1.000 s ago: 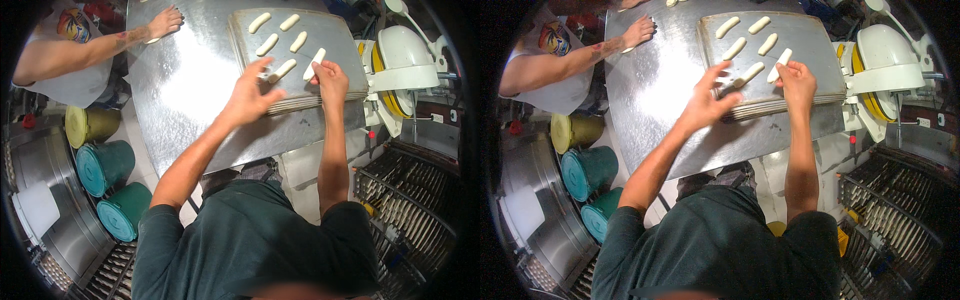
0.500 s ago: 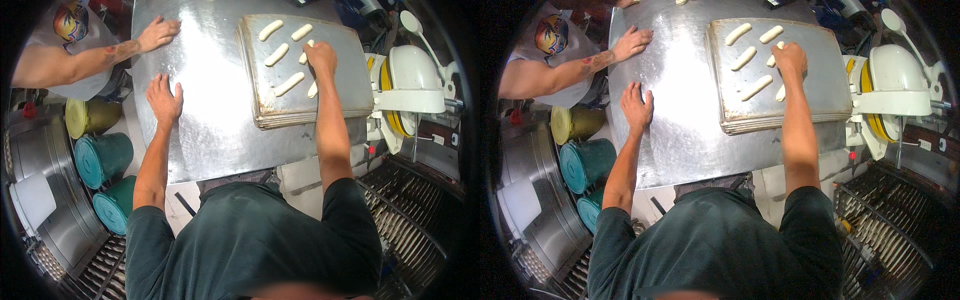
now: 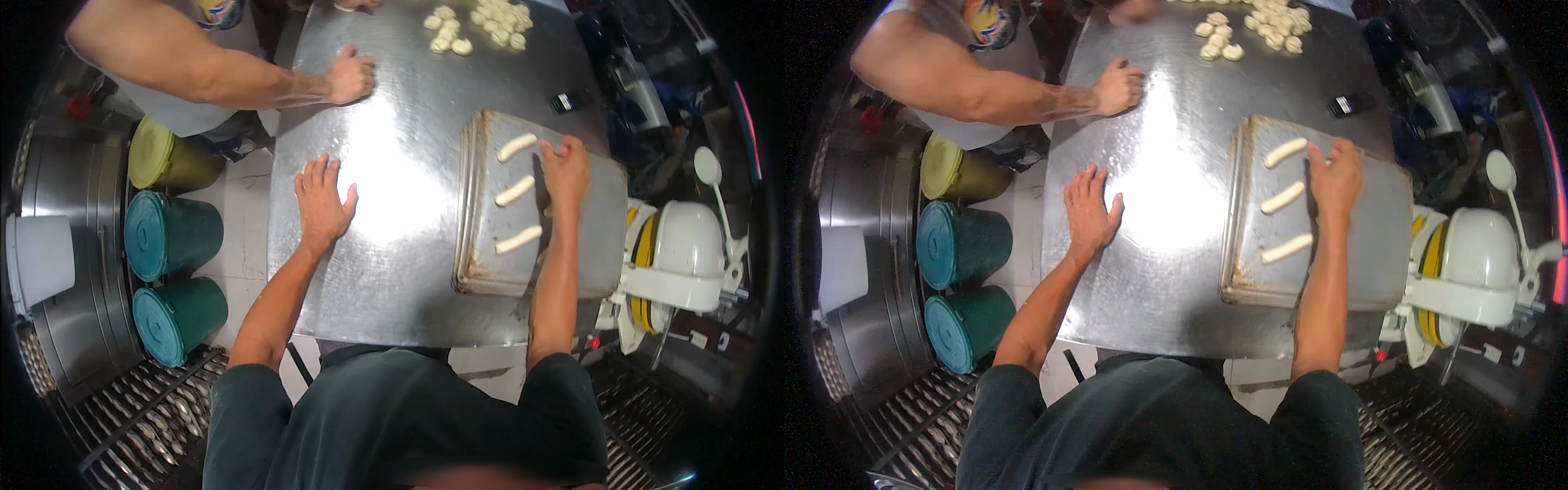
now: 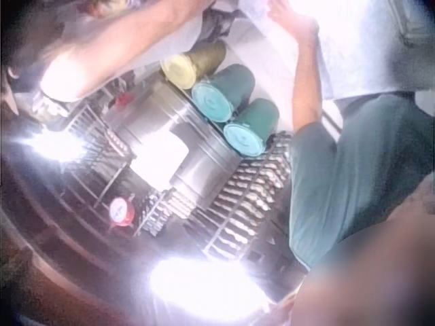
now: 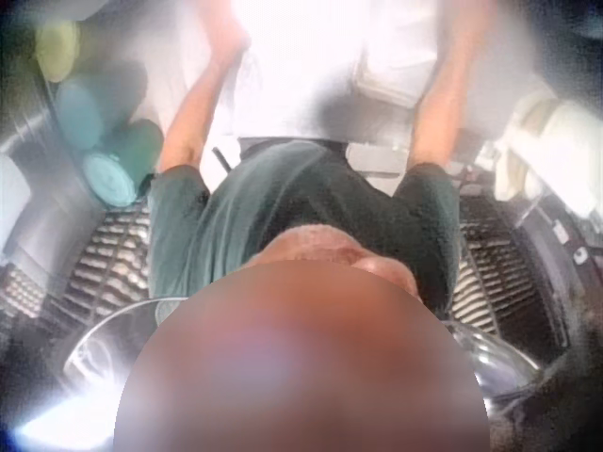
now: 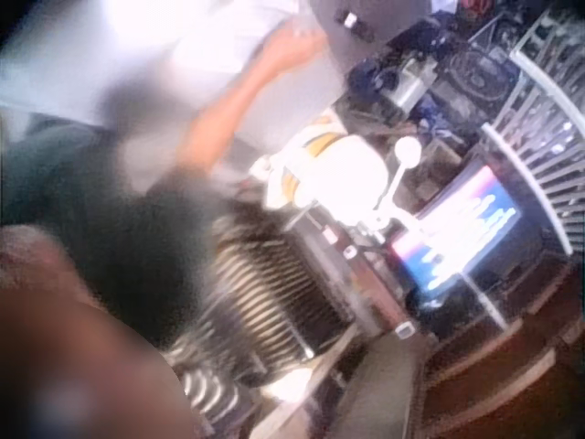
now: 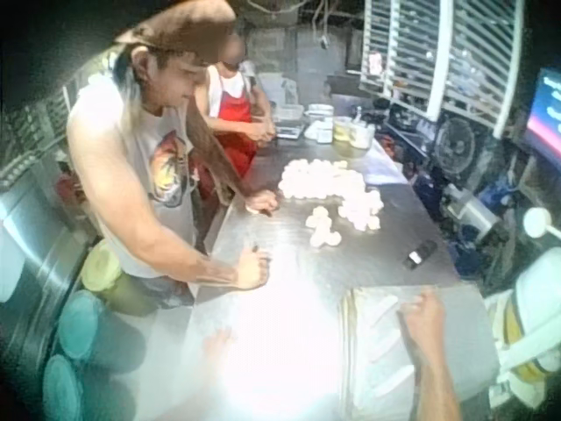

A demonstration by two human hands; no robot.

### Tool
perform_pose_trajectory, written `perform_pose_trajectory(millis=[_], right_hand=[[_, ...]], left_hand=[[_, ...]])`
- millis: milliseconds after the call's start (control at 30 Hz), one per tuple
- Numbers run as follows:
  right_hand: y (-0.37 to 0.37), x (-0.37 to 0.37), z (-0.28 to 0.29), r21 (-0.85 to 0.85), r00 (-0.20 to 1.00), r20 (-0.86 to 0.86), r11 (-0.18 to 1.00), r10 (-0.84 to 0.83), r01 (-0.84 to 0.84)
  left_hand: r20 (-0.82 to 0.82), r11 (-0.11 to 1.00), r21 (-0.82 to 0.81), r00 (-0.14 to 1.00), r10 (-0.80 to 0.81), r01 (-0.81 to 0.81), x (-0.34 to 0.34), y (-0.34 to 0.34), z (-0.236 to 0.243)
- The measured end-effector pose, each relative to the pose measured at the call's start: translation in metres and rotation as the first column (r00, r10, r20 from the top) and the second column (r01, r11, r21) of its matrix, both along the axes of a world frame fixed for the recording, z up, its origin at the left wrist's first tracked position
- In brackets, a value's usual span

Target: The person rolls small pieces of dough into cylindrical shapes on a metal table and places them onto baking trays.

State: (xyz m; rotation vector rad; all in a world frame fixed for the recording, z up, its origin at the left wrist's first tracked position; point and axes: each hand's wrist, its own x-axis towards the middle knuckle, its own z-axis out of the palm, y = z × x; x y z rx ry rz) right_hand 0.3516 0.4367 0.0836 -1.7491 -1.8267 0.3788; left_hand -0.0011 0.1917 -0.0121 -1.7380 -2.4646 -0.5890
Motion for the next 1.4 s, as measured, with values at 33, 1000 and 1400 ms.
perform_pose_trajectory(millis=[33, 1000, 1400], right_hand=[[0.014, -0.03, -0.003, 0.039, 0.988, -0.101, 0.993, 0.113, -0.11], [-0.133, -0.201, -0.053, -0.027, 0.802, -0.124, 0.806, 0.585, -0.592], [-0.308, -0.085, -0.056, -0.129, 0.753, 0.153, 0.769, 0.64, -0.626]], left_hand=[[0.006, 1.0, -0.009, 1.0, 0.002, -0.002, -0.002, -0.002, 0.003], [0.308, 0.804, 0.439, 0.773, -0.555, 0.402, 0.014, 0.046, 0.004], [0.426, 0.866, -0.092, 0.806, -0.411, 0.491, -0.053, -0.185, 0.04]])
